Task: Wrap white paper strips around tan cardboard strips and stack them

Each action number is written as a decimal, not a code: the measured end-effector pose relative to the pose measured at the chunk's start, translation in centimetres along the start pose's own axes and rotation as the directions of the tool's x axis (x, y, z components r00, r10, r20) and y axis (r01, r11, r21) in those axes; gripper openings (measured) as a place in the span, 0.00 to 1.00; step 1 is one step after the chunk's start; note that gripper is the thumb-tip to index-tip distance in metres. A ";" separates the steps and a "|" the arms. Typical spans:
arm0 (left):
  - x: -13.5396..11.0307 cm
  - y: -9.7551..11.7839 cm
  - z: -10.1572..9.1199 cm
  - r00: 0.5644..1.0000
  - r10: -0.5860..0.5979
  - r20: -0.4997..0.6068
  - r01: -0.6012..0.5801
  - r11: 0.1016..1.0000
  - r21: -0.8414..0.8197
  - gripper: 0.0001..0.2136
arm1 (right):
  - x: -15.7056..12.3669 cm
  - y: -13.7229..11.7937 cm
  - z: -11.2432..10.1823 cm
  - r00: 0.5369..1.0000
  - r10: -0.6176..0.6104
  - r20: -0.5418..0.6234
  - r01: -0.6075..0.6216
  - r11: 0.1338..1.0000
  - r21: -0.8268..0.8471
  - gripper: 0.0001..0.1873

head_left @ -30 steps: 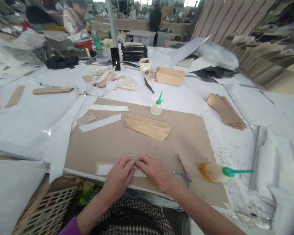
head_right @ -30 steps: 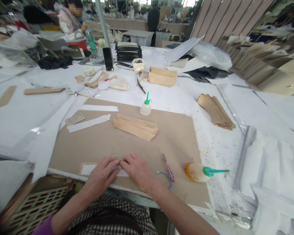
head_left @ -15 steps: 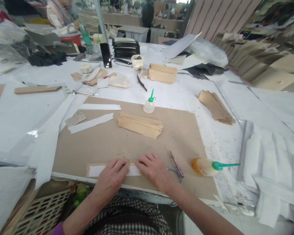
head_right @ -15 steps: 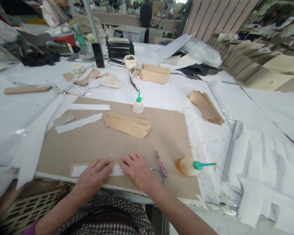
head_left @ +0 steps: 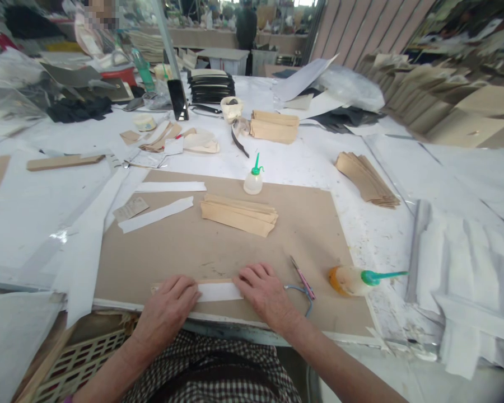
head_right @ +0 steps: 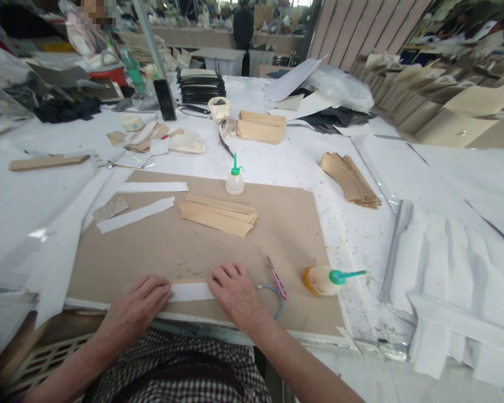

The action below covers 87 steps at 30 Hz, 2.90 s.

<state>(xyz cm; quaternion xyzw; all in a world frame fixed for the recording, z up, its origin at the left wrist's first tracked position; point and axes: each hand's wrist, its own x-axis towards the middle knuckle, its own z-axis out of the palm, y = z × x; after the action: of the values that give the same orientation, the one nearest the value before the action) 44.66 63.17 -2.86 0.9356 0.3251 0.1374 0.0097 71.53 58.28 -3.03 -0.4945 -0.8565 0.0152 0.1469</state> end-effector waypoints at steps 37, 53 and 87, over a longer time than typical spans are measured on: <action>6.3 4.2 3.7 0.974 0.225 -0.033 -0.227 0.960 -0.165 0.12 | -3.3 -5.1 1.9 0.828 0.521 -0.207 -0.457 0.841 0.289 0.17; 3.8 3.4 3.0 0.986 0.137 -0.098 -0.148 0.982 -0.120 0.12 | -3.2 -5.7 2.5 0.899 0.426 -0.099 -0.420 0.904 0.073 0.31; -5.7 -5.7 -0.7 0.946 -0.309 -0.098 0.287 0.939 -0.192 0.11 | 5.0 -9.5 2.7 0.963 0.224 -0.151 -0.234 0.971 -0.051 0.27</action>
<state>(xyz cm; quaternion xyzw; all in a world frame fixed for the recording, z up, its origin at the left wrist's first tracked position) 36.73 64.14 -4.25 0.8604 0.4497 0.2215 0.0922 60.41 58.03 -2.78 -0.5950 -0.7807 -0.0330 0.1884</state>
